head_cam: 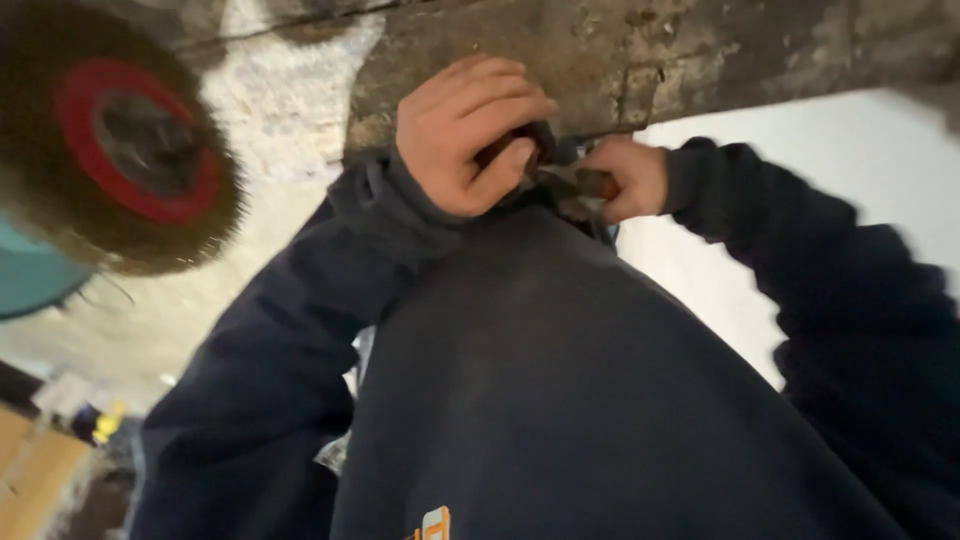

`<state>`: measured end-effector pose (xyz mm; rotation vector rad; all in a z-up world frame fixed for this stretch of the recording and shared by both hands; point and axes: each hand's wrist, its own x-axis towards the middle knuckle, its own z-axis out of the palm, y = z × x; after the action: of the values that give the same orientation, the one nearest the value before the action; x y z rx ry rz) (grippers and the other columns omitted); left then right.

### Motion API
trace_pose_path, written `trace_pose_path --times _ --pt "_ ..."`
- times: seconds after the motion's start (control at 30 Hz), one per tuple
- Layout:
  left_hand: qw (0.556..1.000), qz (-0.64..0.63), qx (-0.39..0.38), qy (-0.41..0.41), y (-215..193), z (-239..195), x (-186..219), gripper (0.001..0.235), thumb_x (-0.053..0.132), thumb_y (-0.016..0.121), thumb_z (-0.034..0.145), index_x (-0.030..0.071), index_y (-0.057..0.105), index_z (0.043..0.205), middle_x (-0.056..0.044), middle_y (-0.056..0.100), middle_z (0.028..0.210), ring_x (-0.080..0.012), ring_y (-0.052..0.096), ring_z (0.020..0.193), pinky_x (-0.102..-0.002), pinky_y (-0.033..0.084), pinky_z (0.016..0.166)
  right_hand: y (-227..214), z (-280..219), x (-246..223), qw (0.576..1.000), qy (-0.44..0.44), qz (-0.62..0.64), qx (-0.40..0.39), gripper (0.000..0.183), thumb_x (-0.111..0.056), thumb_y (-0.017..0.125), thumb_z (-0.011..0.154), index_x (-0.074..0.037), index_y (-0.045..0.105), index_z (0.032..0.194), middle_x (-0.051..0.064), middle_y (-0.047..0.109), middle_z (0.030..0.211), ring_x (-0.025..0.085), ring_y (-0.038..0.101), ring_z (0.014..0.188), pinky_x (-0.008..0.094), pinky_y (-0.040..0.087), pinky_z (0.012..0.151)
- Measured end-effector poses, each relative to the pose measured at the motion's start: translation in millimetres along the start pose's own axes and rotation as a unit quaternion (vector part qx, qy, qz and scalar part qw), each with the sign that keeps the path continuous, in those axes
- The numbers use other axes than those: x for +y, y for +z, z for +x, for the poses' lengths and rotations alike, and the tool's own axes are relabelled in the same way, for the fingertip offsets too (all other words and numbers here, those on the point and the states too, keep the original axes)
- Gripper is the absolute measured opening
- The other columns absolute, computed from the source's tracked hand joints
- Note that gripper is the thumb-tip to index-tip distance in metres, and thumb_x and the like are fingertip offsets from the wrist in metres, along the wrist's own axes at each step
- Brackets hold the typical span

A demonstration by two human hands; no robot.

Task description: Removing copper windings from an electric motor stator using pliers and a screwdriver at a workbench.

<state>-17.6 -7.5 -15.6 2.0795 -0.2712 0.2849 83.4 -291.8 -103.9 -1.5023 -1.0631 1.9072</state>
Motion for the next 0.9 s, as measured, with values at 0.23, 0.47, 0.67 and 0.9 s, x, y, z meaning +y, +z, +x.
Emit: trace_pose_path --times 0.23,0.47,0.67,0.9 --pt "0.999 -0.029 -0.013 0.019 8 -9 -8 0.021 0.015 0.069 0.105 0.003 0.072 0.122 -0.016 0.071 0.121 -0.0382 0.067 0.123 -0.046 0.057 0.106 28 14 13 0.911 -0.246 0.318 -0.085 0.036 -0.025 0.079 0.083 -0.005 0.072 0.112 0.006 0.072 0.103 0.018 0.066 0.089 0.036 0.053 0.075" --pt "0.998 -0.018 0.051 0.031 9 -20 2 0.021 0.02 0.067 0.108 0.006 0.072 0.123 -0.017 0.071 0.12 -0.0392 0.068 0.115 -0.046 0.057 0.1 84 -38 -84 0.959 0.137 0.018 0.246 0.057 -0.014 0.069 0.079 -0.004 0.058 0.134 0.017 0.069 0.088 0.036 0.066 0.075 0.05 0.054 0.068" --pt "0.994 -0.048 0.092 0.013 18 -29 3 0.02 0.028 0.065 0.109 0.012 0.074 0.117 -0.011 0.073 0.112 -0.0388 0.07 0.104 -0.046 0.058 0.09 143 -20 -135 0.767 0.186 -0.272 0.552 0.052 -0.007 0.061 0.091 0.001 0.052 0.142 0.024 0.068 0.118 0.044 0.064 0.112 0.058 0.048 0.099" --pt "0.979 -0.026 0.196 0.056 38 -36 -9 0.021 0.033 0.069 0.104 0.016 0.074 0.116 -0.009 0.074 0.106 -0.0354 0.07 0.097 -0.046 0.059 0.083 177 22 -135 0.615 0.27 -0.396 0.626 0.054 -0.006 0.06 0.095 0.01 0.046 0.145 0.025 0.058 0.139 0.046 0.052 0.129 0.064 0.033 0.11"
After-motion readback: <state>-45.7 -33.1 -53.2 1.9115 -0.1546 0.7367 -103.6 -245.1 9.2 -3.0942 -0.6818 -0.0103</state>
